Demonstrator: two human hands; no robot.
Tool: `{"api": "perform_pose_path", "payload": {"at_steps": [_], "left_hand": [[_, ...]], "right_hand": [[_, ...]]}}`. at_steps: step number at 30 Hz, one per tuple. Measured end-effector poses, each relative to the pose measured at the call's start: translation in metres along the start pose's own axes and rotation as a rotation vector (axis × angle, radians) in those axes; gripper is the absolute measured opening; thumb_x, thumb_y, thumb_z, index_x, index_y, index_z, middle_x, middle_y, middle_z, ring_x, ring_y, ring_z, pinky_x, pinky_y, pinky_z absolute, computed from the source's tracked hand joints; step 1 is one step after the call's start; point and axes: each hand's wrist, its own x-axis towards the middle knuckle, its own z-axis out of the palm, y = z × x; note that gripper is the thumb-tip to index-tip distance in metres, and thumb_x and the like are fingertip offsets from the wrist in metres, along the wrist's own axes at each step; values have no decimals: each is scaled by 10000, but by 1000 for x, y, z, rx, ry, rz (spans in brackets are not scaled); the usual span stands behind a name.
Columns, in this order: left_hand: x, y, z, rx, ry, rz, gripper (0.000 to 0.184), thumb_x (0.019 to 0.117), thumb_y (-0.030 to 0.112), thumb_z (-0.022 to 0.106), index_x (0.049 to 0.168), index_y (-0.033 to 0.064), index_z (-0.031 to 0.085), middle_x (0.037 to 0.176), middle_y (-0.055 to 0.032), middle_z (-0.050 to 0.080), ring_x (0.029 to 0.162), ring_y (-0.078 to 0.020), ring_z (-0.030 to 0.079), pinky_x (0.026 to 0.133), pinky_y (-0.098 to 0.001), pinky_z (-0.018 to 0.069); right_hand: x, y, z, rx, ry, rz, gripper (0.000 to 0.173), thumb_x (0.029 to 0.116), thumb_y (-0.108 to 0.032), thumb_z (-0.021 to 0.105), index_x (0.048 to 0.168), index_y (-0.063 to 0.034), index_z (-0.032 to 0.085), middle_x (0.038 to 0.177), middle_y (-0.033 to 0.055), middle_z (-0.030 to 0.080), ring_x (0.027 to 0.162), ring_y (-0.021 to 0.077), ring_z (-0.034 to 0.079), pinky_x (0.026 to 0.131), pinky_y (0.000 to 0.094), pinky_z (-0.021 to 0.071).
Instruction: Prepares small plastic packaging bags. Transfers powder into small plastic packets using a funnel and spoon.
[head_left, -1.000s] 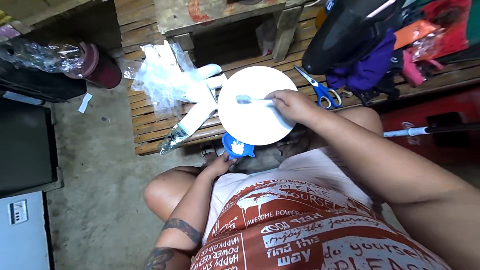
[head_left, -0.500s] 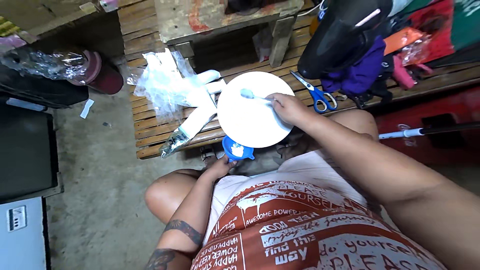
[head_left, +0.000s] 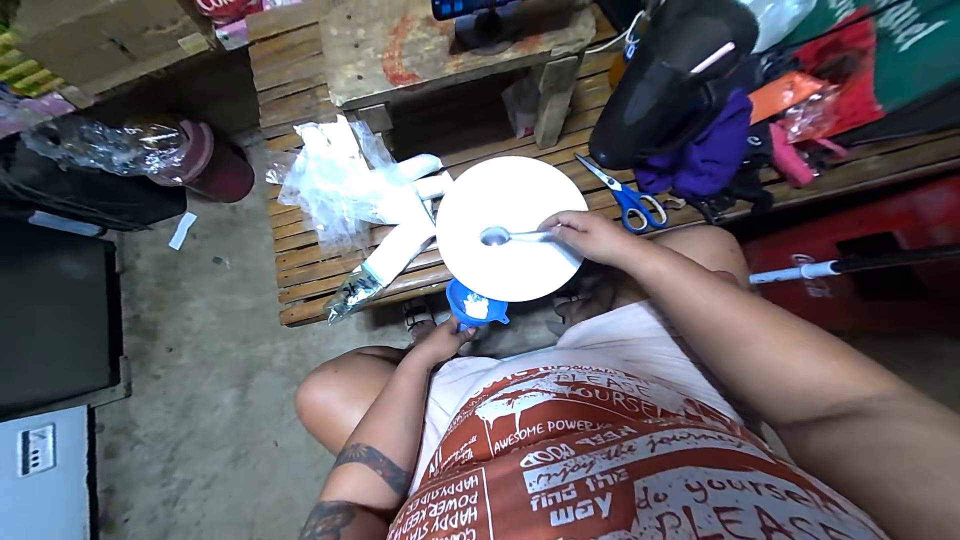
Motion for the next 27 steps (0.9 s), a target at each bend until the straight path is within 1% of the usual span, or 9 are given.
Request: {"api": "perform_pose_path", "payload": {"at_steps": [4, 7, 9, 11, 15, 17, 19, 24, 27], "left_hand": [[-2, 1, 1, -26, 8, 9, 433, 1082, 214, 516, 1467, 40, 425, 1260, -147, 608, 1017, -154, 640, 871, -344, 544], [-5, -1, 3, -2, 27, -6, 462, 1076, 239, 529, 1488, 54, 432, 1301, -168, 620, 1105, -213, 652, 944, -417, 546], [-9, 2, 3, 17, 59, -2, 469, 1065, 268, 551, 1480, 68, 462, 1298, -168, 639, 1124, -242, 653, 957, -456, 538], [-15, 9, 2, 11, 68, 11, 469, 1063, 269, 556, 1477, 68, 469, 1314, -176, 627, 1144, -252, 637, 982, -466, 516], [-18, 11, 3, -48, 61, 43, 496, 1059, 250, 560, 1500, 61, 432, 1338, -185, 607, 1164, -253, 622, 1014, -456, 496], [-17, 7, 4, -77, 61, 62, 519, 1056, 236, 562, 1518, 58, 407, 1362, -195, 593, 1190, -267, 612, 1029, -464, 488], [-13, 2, 4, -89, 64, 93, 522, 1051, 222, 568, 1514, 42, 406, 1365, -208, 590, 1211, -284, 607, 1049, -480, 479], [-12, -1, 6, -115, 61, 120, 516, 1050, 216, 565, 1506, 36, 406, 1343, -206, 603, 1199, -285, 619, 1057, -481, 480], [-12, -1, 5, -74, 67, 136, 515, 1044, 219, 575, 1496, 23, 426, 1371, -224, 592, 1250, -311, 598, 1094, -503, 452]], "right_hand": [[9, 7, -4, 58, 257, 161, 358, 1107, -169, 382, 1356, -56, 613, 1211, 259, 669, 1166, 403, 634, 1014, 605, 460], [6, 19, 12, 12, 160, 123, 346, 1098, -172, 411, 1343, -47, 620, 1172, 255, 682, 1095, 415, 665, 972, 638, 493], [1, 13, 17, 33, 19, 32, 311, 1096, -180, 452, 1272, -35, 664, 1143, 198, 709, 1054, 318, 691, 980, 555, 527], [3, 4, 7, 46, -49, 49, 344, 1103, -181, 418, 1310, -16, 638, 1212, 214, 680, 1134, 310, 655, 1041, 509, 484], [10, 4, -5, -19, 187, 224, 410, 1118, -206, 340, 1426, -26, 543, 1366, 254, 604, 1297, 382, 576, 1112, 552, 426], [5, 2, -3, -82, 186, 260, 426, 1122, -207, 329, 1454, -23, 523, 1385, 257, 595, 1314, 399, 564, 1125, 571, 412], [-7, -2, 7, -143, 92, 236, 429, 1122, -216, 327, 1465, -52, 527, 1370, 239, 618, 1292, 400, 589, 1109, 589, 427], [-35, -13, 23, -181, -167, 10, 386, 1109, -196, 389, 1393, -47, 603, 1335, 189, 656, 1275, 334, 611, 1131, 528, 426], [-26, -9, 14, -144, -77, -30, 363, 1098, -154, 402, 1346, -16, 628, 1289, 209, 670, 1235, 337, 631, 1112, 517, 445]]}}
